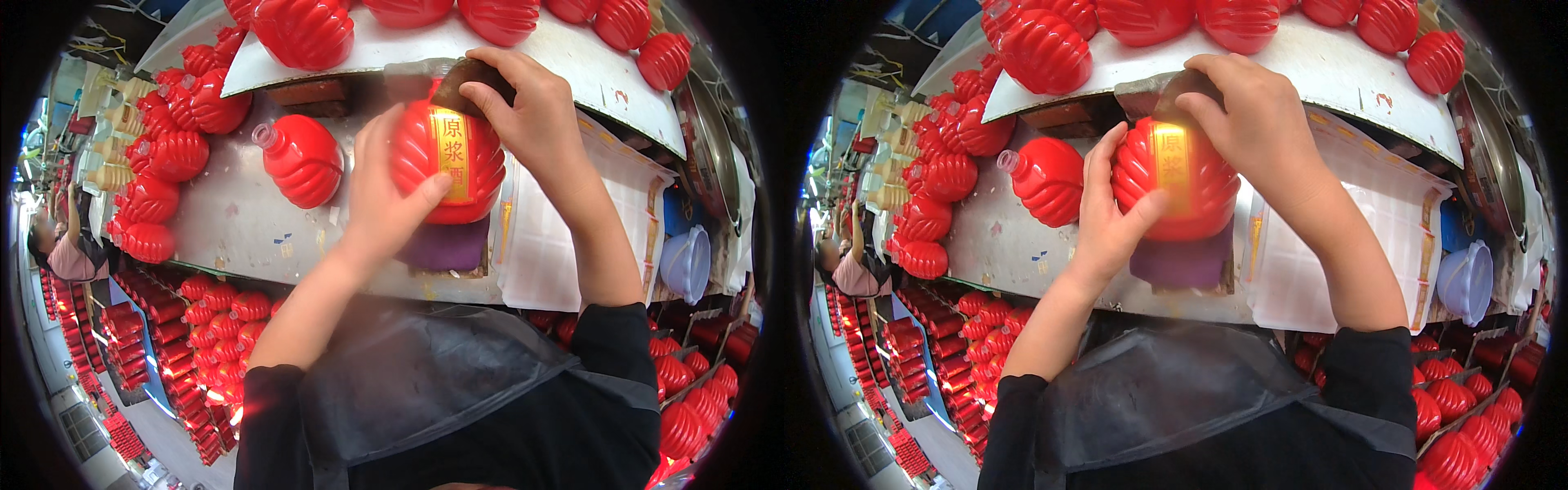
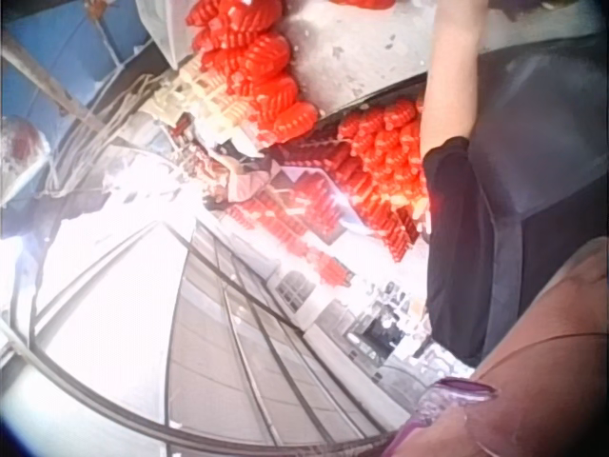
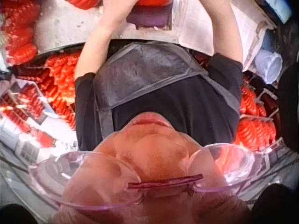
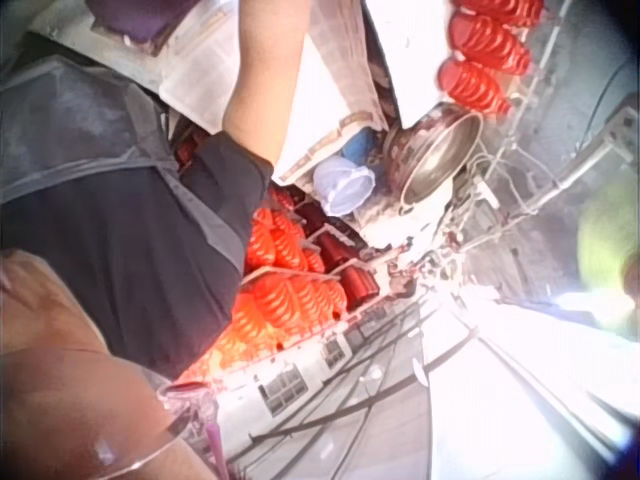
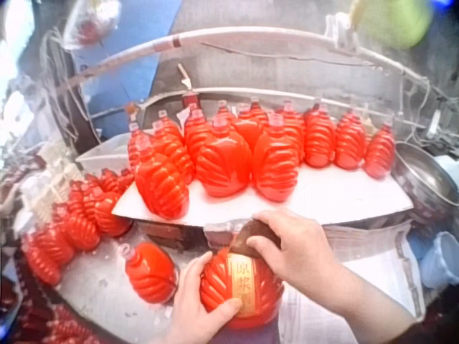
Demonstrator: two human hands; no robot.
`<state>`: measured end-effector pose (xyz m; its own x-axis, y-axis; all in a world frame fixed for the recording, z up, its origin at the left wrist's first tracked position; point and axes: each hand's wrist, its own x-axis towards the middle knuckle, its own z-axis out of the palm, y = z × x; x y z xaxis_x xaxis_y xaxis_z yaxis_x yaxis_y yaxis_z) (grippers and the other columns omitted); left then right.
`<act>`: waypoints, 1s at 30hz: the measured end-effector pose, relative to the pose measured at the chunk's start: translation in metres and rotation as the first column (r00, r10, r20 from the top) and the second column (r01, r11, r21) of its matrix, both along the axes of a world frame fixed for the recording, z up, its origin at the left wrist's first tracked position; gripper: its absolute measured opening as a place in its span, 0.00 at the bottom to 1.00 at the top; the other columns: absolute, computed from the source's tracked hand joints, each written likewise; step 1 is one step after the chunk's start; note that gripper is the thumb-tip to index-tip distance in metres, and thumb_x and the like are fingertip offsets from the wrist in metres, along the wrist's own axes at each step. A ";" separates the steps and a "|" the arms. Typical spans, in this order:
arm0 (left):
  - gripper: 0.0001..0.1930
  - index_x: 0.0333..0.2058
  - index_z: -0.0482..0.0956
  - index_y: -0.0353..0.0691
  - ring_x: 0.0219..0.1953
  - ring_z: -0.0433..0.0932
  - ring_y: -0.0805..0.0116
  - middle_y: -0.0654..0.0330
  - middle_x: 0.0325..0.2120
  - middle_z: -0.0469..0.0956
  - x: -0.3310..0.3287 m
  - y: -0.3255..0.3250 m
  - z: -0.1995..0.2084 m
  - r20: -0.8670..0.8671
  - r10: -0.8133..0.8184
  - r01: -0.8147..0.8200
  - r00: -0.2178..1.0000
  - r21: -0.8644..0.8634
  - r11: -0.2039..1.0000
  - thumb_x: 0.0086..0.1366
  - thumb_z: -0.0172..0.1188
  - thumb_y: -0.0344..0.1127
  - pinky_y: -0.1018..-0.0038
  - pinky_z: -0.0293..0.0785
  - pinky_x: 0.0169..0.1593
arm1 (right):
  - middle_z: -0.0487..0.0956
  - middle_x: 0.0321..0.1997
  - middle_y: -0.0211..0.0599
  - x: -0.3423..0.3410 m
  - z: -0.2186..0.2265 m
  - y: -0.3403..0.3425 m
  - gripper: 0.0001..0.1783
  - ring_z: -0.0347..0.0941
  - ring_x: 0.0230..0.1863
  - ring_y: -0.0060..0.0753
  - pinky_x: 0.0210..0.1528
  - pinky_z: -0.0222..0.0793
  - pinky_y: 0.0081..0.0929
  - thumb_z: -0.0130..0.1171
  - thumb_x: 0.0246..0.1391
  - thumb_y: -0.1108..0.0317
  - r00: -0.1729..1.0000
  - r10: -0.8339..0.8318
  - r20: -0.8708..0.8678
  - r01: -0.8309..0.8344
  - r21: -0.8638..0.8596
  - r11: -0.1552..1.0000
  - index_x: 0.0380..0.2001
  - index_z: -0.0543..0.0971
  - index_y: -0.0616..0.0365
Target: The person repeatedly picks up red ribbed plastic bottles from a table, applies a rectangular label to the body of each bottle, smooths the label, and places the labeled bottle aside. The process is repeated for multiple bottles in a continuous assembly-line manner.
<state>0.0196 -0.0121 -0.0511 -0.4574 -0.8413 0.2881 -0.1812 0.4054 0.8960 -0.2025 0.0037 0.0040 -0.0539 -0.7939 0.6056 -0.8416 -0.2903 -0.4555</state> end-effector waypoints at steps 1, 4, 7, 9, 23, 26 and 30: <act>0.43 0.68 0.64 0.33 0.68 0.67 0.46 0.42 0.65 0.66 -0.003 -0.008 0.003 -0.024 -0.018 0.019 1.000 0.062 0.998 0.61 0.72 0.48 0.56 0.65 0.69 | 0.87 0.44 0.48 -0.004 -0.002 -0.003 0.18 0.86 0.41 0.43 0.45 0.81 0.31 0.71 0.56 0.70 1.000 0.009 0.001 -0.009 0.029 1.000 0.49 0.84 0.64; 0.36 0.62 0.68 0.32 0.58 0.77 0.58 0.47 0.56 0.75 -0.013 -0.036 0.015 -0.019 -0.085 0.087 0.996 0.234 0.968 0.62 0.72 0.44 0.64 0.73 0.62 | 0.87 0.44 0.47 -0.013 -0.002 -0.009 0.19 0.87 0.42 0.38 0.46 0.81 0.29 0.72 0.57 0.70 1.000 0.014 0.007 -0.014 0.080 0.997 0.50 0.84 0.63; 0.22 0.54 0.70 0.33 0.47 0.78 0.75 0.59 0.45 0.79 -0.025 -0.059 0.024 -0.010 -0.164 0.154 0.986 0.411 0.899 0.67 0.68 0.35 0.76 0.76 0.54 | 0.88 0.43 0.42 -0.012 0.006 -0.005 0.18 0.86 0.43 0.30 0.47 0.82 0.25 0.71 0.57 0.72 0.994 -0.003 0.110 -0.007 0.089 0.996 0.51 0.84 0.63; 0.20 0.52 0.70 0.34 0.46 0.78 0.76 0.60 0.43 0.80 -0.030 -0.063 0.026 -0.036 -0.165 0.164 0.986 0.437 0.884 0.69 0.67 0.35 0.77 0.76 0.52 | 0.87 0.43 0.37 -0.009 0.012 0.003 0.17 0.85 0.44 0.24 0.47 0.83 0.23 0.71 0.58 0.74 0.953 -0.066 0.295 0.043 0.082 0.996 0.51 0.84 0.63; 0.11 0.48 0.74 0.36 0.42 0.76 0.80 0.64 0.40 0.79 -0.035 -0.055 0.027 -0.108 -0.088 0.129 0.990 0.470 0.873 0.77 0.60 0.37 0.80 0.74 0.49 | 0.87 0.40 0.41 0.032 -0.029 0.098 0.15 0.86 0.42 0.41 0.42 0.82 0.33 0.69 0.38 0.82 0.907 0.413 -0.080 -0.421 -0.167 0.892 0.34 0.84 0.59; 0.10 0.49 0.74 0.36 0.45 0.74 0.80 0.65 0.42 0.77 -0.030 -0.048 0.027 -0.151 -0.056 0.122 0.987 0.468 0.875 0.79 0.56 0.37 0.79 0.73 0.52 | 0.87 0.39 0.42 0.037 -0.024 0.111 0.15 0.86 0.40 0.42 0.41 0.82 0.34 0.70 0.43 0.83 0.922 0.381 0.072 -0.372 -0.112 0.921 0.37 0.83 0.60; 0.09 0.51 0.73 0.35 0.50 0.71 0.78 0.63 0.46 0.75 -0.022 -0.030 0.030 -0.176 -0.044 0.091 0.983 0.263 0.961 0.81 0.49 0.34 0.77 0.68 0.59 | 0.85 0.40 0.45 0.035 -0.011 0.096 0.16 0.84 0.39 0.46 0.40 0.81 0.34 0.70 0.52 0.81 0.966 0.205 0.159 -0.195 -0.078 0.978 0.45 0.82 0.62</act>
<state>-0.0023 -0.0417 -0.0211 -0.4806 -0.8668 0.1326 -0.0006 0.1515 0.9885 -0.1671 0.0995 -0.0069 -0.0013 -0.7603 0.6496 -0.6783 -0.4766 -0.5592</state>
